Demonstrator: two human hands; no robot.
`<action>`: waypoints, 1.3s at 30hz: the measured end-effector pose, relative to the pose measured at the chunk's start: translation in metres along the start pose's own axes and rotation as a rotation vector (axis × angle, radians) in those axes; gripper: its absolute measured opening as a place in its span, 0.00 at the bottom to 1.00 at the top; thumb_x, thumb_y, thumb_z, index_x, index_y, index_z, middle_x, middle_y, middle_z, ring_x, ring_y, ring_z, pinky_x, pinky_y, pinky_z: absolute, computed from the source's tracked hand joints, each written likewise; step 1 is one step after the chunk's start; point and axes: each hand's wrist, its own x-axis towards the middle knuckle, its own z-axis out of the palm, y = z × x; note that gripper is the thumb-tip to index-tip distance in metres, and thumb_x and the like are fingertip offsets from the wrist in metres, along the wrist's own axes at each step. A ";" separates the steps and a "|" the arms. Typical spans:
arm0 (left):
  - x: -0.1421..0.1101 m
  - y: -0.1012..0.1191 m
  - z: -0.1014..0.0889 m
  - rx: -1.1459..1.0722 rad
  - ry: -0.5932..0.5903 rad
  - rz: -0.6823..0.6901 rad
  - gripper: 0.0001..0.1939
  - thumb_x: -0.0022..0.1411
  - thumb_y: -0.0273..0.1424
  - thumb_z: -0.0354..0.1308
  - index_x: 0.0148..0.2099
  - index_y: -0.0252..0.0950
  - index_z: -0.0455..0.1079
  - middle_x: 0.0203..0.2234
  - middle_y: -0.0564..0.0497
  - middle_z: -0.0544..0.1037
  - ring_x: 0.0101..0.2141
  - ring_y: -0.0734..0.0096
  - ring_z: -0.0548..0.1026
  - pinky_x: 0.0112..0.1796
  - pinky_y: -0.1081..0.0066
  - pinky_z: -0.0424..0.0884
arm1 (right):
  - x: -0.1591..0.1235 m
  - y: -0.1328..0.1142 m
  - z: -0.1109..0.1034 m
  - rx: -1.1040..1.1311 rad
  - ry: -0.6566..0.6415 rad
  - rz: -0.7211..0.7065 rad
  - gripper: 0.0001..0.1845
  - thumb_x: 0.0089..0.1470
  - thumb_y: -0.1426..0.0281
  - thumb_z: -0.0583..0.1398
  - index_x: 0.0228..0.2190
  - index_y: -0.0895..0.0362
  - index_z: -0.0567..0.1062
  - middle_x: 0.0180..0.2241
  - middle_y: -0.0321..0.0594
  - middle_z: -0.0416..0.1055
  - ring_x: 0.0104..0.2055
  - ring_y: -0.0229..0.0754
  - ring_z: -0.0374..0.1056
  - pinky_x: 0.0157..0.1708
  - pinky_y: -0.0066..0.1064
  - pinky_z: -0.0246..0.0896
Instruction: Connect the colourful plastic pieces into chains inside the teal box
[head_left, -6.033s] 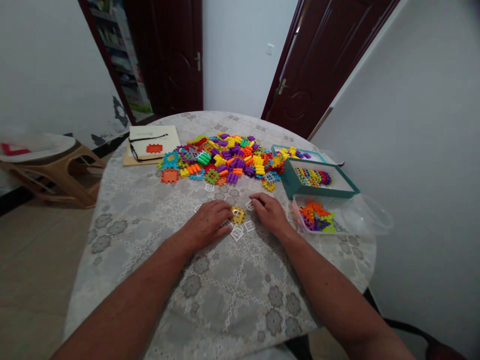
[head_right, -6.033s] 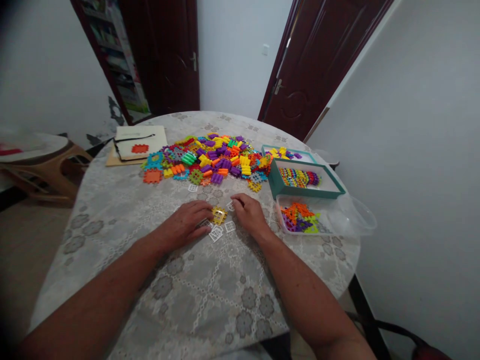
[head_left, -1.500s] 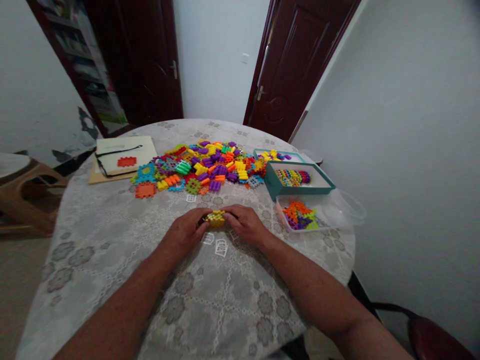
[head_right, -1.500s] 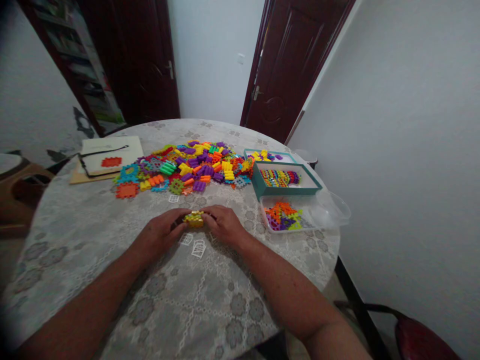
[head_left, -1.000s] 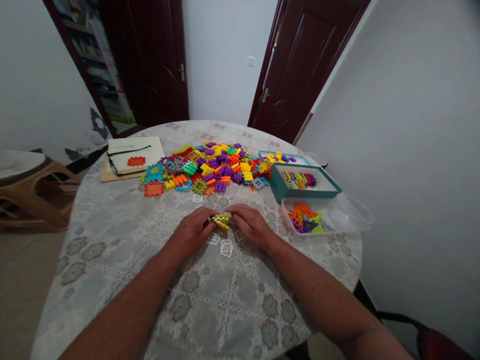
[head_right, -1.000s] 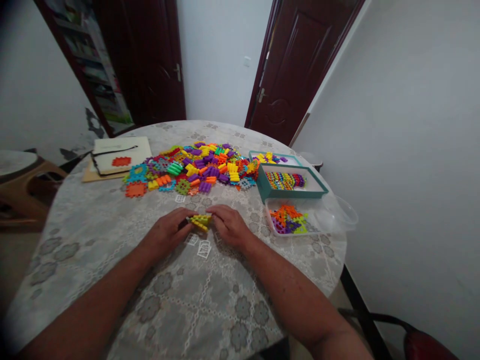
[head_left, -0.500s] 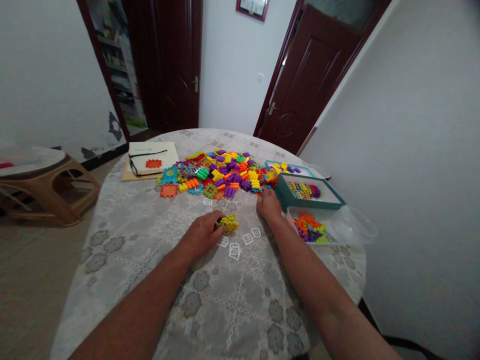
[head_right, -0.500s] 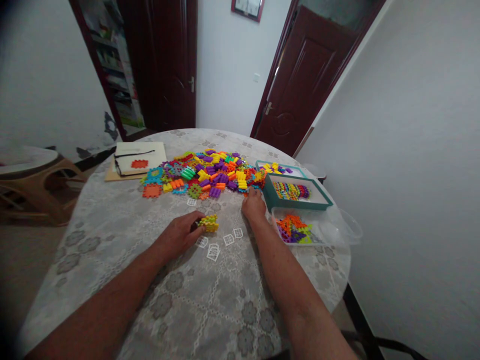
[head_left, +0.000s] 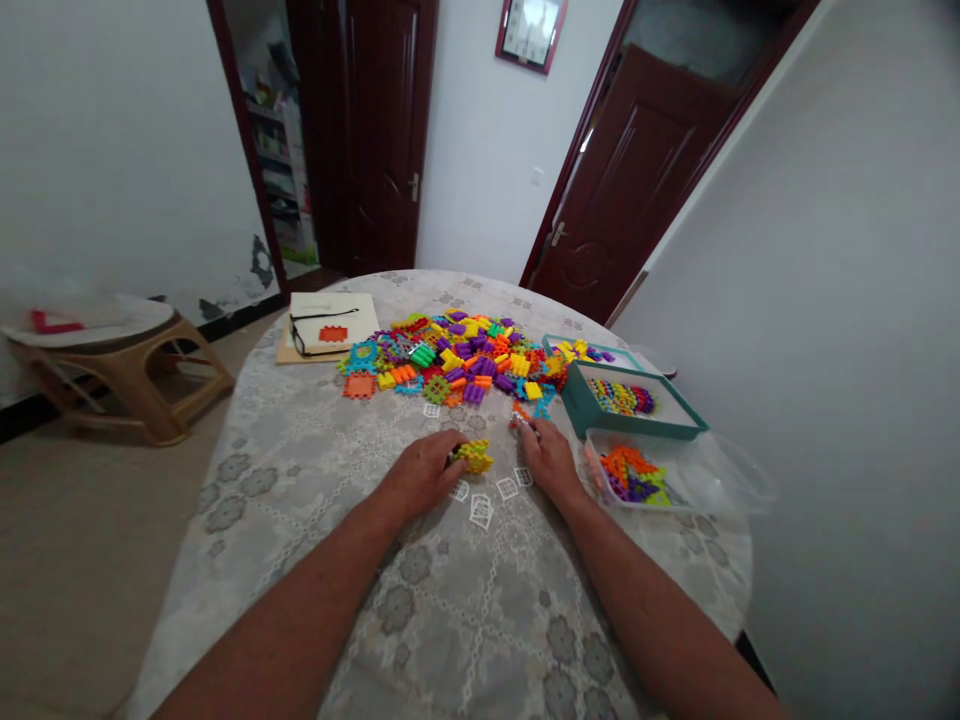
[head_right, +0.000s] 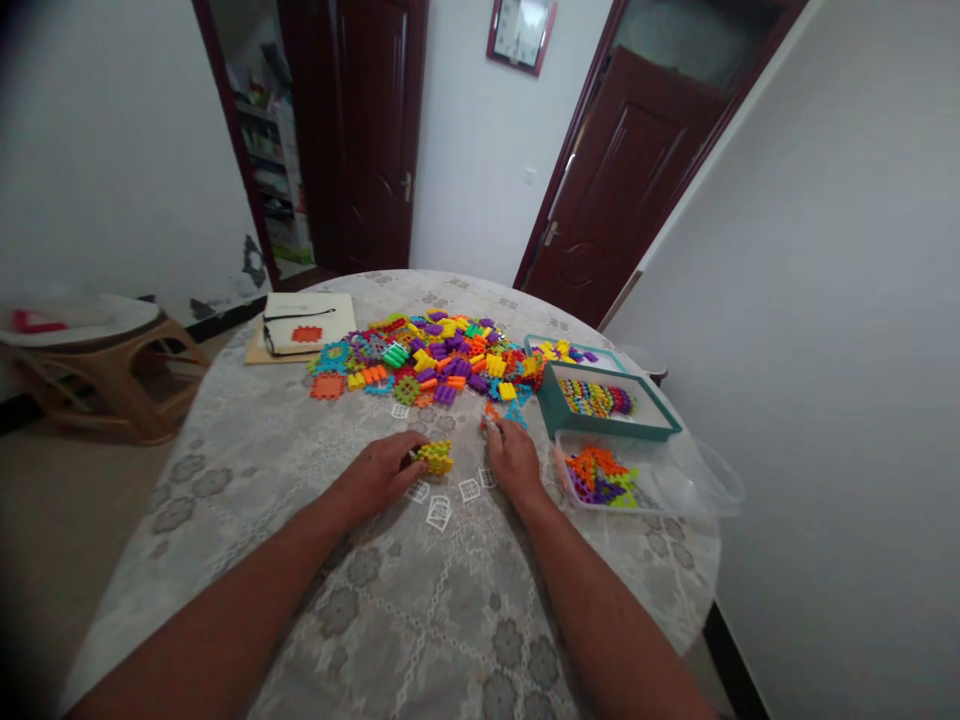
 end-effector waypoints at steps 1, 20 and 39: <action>0.000 0.000 0.000 -0.006 0.008 0.006 0.11 0.67 0.27 0.58 0.51 0.39 0.75 0.44 0.46 0.83 0.44 0.61 0.80 0.49 0.65 0.72 | -0.004 -0.004 0.001 0.086 0.004 -0.036 0.19 0.73 0.62 0.51 0.41 0.56 0.79 0.40 0.44 0.79 0.44 0.46 0.74 0.47 0.33 0.67; -0.001 -0.006 0.008 0.043 0.023 -0.049 0.22 0.69 0.28 0.58 0.63 0.39 0.73 0.54 0.43 0.83 0.53 0.57 0.81 0.58 0.60 0.73 | -0.024 -0.042 0.000 0.480 -0.106 -0.343 0.16 0.72 0.64 0.55 0.50 0.53 0.81 0.47 0.44 0.82 0.49 0.47 0.78 0.52 0.40 0.72; 0.007 -0.018 0.006 -0.010 0.042 0.027 0.24 0.69 0.40 0.55 0.62 0.39 0.75 0.57 0.42 0.83 0.56 0.52 0.81 0.60 0.54 0.74 | -0.024 -0.061 0.004 0.168 -0.203 -0.409 0.11 0.65 0.67 0.64 0.48 0.54 0.77 0.43 0.43 0.79 0.45 0.46 0.73 0.48 0.35 0.66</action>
